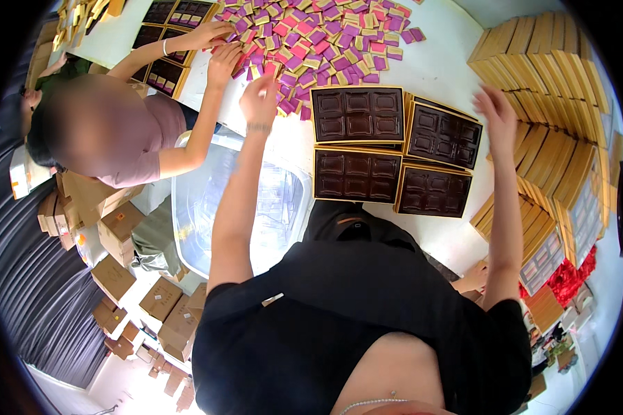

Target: The person places small pink and yellow rectangular items into the compartments of a black tray with a gold frame. The person then places a clear plastic sheet over the filled tray and stacks it with other completed trays. The person repeats this process for multiple trays.

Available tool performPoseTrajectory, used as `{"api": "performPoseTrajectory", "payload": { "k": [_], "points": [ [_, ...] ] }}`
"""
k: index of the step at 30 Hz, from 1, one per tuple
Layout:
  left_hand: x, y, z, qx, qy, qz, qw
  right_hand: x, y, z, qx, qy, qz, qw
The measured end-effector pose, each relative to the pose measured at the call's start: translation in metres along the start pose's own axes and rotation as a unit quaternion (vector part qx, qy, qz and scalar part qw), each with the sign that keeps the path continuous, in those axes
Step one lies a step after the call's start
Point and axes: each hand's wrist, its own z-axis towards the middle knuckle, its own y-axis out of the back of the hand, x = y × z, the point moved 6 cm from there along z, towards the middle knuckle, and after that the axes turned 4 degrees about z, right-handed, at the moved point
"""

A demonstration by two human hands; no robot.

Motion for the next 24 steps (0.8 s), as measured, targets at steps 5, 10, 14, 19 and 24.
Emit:
{"api": "performPoseTrajectory", "payload": {
  "k": [5,10,14,19,24],
  "points": [
    [-0.073,-0.099,0.096,0.070,-0.208,0.231,0.948,0.040,-0.224,0.123,0.201,0.245,-0.291,0.903],
    [-0.063,-0.137,0.116,0.109,-0.194,0.281,0.933,0.017,-0.334,0.151,0.112,0.418,-0.359,0.827],
    [-0.045,-0.131,0.122,0.066,-0.229,0.244,0.940,0.014,-0.344,0.167,0.158,0.397,-0.370,0.825],
    [-0.040,-0.103,0.124,0.050,-0.174,0.183,0.966,-0.002,-0.291,0.177,0.277,0.030,-0.015,0.960],
    [-0.059,-0.055,0.066,0.203,0.002,-0.214,0.956,0.086,-0.227,0.093,0.351,-0.043,0.001,0.936]
  ]
}}
